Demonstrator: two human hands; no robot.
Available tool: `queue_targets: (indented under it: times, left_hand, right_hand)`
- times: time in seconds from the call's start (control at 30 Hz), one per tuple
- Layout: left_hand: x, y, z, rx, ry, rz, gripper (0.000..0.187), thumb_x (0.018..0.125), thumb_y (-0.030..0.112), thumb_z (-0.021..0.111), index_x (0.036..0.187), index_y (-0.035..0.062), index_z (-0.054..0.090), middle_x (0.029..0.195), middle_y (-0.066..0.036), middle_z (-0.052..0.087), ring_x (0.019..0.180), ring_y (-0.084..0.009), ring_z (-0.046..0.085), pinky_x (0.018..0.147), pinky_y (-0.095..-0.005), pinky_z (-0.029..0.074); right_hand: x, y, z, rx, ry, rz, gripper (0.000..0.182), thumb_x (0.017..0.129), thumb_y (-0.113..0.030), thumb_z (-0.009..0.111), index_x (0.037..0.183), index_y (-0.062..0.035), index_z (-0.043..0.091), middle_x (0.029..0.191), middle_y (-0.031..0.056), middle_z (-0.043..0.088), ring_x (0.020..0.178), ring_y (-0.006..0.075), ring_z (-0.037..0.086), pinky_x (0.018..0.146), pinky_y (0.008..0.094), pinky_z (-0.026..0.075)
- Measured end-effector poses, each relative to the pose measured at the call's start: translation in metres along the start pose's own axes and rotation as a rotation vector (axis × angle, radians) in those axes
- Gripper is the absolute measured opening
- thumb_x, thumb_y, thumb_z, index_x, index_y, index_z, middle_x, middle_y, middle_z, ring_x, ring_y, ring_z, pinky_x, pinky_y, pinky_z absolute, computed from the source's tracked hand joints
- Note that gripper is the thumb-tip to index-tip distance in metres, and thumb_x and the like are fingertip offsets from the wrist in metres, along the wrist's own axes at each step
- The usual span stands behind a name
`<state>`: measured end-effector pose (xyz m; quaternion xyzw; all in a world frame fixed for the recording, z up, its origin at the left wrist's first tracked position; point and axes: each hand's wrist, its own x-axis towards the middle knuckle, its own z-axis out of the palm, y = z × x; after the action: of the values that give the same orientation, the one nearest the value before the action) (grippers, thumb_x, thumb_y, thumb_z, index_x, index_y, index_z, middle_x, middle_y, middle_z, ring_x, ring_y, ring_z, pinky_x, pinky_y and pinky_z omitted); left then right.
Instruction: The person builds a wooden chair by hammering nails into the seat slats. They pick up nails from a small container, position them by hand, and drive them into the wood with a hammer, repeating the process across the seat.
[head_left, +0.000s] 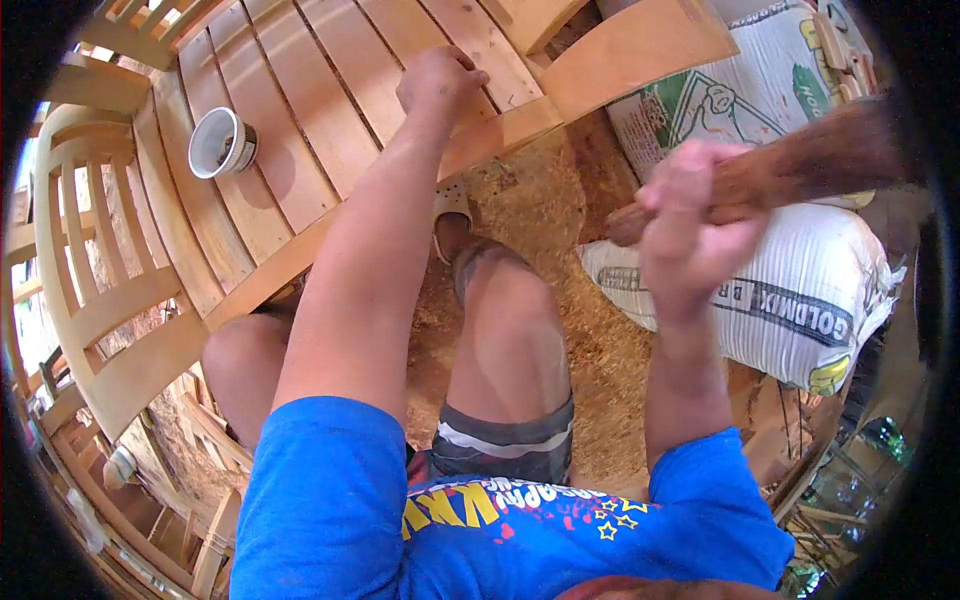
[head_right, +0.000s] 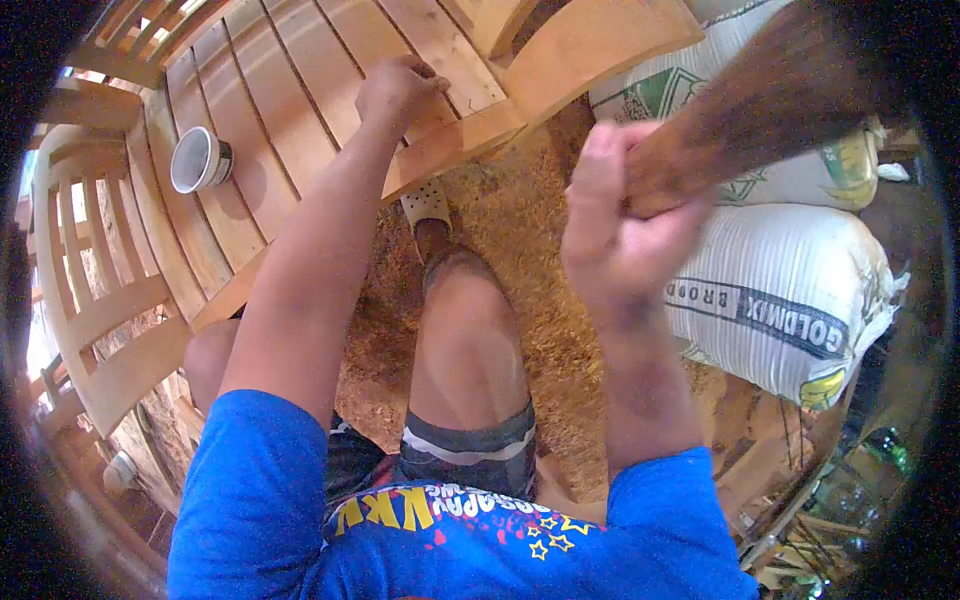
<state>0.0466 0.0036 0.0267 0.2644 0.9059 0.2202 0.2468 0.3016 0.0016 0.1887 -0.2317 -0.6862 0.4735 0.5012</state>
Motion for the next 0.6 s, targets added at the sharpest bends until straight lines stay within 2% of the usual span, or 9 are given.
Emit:
queue_targets:
  times: [0.03, 0.07, 0.13, 0.23, 0.3, 0.37, 0.47, 0.53, 0.6]
  left_hand:
    - [0.003, -0.001, 0.002, 0.005, 0.009, 0.004, 0.039, 0.082, 0.052, 0.082, 0.110, 0.0252, 0.080, 0.106, -0.004, 0.079, 0.101, -0.0237, 0.074, 0.086, -0.0415, 0.058]
    - [0.007, -0.002, 0.003, 0.007, 0.013, 0.001, 0.040, 0.082, 0.052, 0.082, 0.110, 0.0247, 0.080, 0.106, -0.004, 0.079, 0.101, -0.0237, 0.074, 0.086, -0.0416, 0.058]
    - [0.008, -0.004, 0.005, 0.024, 0.003, 0.005, 0.041, 0.082, 0.052, 0.082, 0.111, 0.0237, 0.079, 0.107, -0.004, 0.079, 0.101, -0.0237, 0.075, 0.086, -0.0416, 0.058]
    - [0.003, 0.004, -0.004, 0.050, -0.011, 0.003, 0.039, 0.083, 0.049, 0.083, 0.113, 0.0247, 0.079, 0.109, -0.002, 0.078, 0.108, -0.0241, 0.073, 0.088, -0.0412, 0.058]
    - [0.001, 0.003, -0.002, 0.039, -0.021, -0.012, 0.040, 0.082, 0.050, 0.084, 0.110, 0.0223, 0.079, 0.108, -0.004, 0.078, 0.106, -0.0238, 0.073, 0.086, -0.0413, 0.058]
    - [0.002, 0.003, -0.008, 0.019, -0.049, -0.012, 0.038, 0.082, 0.050, 0.084, 0.107, 0.0218, 0.079, 0.107, -0.004, 0.078, 0.105, -0.0236, 0.073, 0.086, -0.0411, 0.058]
    - [-0.003, 0.008, -0.014, 0.022, -0.040, -0.040, 0.036, 0.082, 0.049, 0.084, 0.104, 0.0209, 0.079, 0.107, -0.004, 0.078, 0.105, -0.0234, 0.073, 0.086, -0.0409, 0.058]
    - [0.001, 0.002, -0.010, 0.015, -0.019, -0.017, 0.043, 0.080, 0.053, 0.084, 0.108, 0.0207, 0.079, 0.107, -0.005, 0.079, 0.102, -0.0249, 0.074, 0.087, -0.0432, 0.058]
    - [0.005, -0.004, -0.004, 0.022, -0.002, 0.006, 0.047, 0.079, 0.055, 0.084, 0.110, 0.0205, 0.079, 0.107, -0.006, 0.079, 0.101, -0.0255, 0.075, 0.087, -0.0444, 0.058]
  right_hand:
    - [-0.016, 0.038, -0.021, -0.219, -0.102, 0.029, 0.011, 0.101, -0.009, 0.066, 0.100, -0.0018, 0.058, 0.078, 0.0032, 0.063, 0.068, 0.0118, 0.062, 0.063, 0.0264, 0.052]
    - [-0.034, 0.070, -0.027, -0.575, -0.133, -0.019, 0.022, 0.099, -0.017, 0.068, 0.105, 0.0006, 0.058, 0.077, 0.0117, 0.066, 0.069, 0.0245, 0.067, 0.068, 0.0368, 0.056]
    - [-0.052, 0.102, -0.028, -1.041, -0.574, 0.365, 0.032, 0.096, -0.025, 0.070, 0.108, 0.0021, 0.058, 0.079, 0.0210, 0.066, 0.073, 0.0380, 0.068, 0.074, 0.0463, 0.056]
    - [-0.041, 0.075, -0.015, -0.853, -0.414, 0.464, 0.033, 0.094, -0.026, 0.070, 0.108, 0.0021, 0.058, 0.079, 0.0258, 0.064, 0.073, 0.0441, 0.067, 0.073, 0.0488, 0.054]
    - [-0.021, 0.037, -0.002, -0.767, -0.254, 0.103, 0.027, 0.096, -0.022, 0.070, 0.108, 0.0004, 0.059, 0.077, 0.0179, 0.066, 0.069, 0.0340, 0.067, 0.067, 0.0436, 0.054]
    - [0.001, 0.009, 0.005, -0.415, -0.075, -0.001, 0.021, 0.097, -0.018, 0.070, 0.107, -0.0018, 0.061, 0.078, 0.0101, 0.066, 0.068, 0.0216, 0.066, 0.063, 0.0366, 0.052]
    - [0.001, 0.006, 0.006, -0.095, 0.004, -0.113, 0.018, 0.098, -0.016, 0.071, 0.106, -0.0035, 0.062, 0.081, 0.0039, 0.065, 0.073, 0.0113, 0.061, 0.063, 0.0299, 0.051]
    - [-0.035, 0.066, -0.014, -0.365, -0.100, -0.051, 0.024, 0.097, -0.019, 0.070, 0.108, -0.0001, 0.060, 0.086, 0.0153, 0.068, 0.077, 0.0264, 0.068, 0.067, 0.0383, 0.054]
    - [-0.064, 0.104, -0.020, -0.940, -0.306, 0.057, 0.029, 0.096, -0.021, 0.069, 0.109, 0.0030, 0.059, 0.092, 0.0278, 0.070, 0.085, 0.0446, 0.071, 0.072, 0.0477, 0.056]
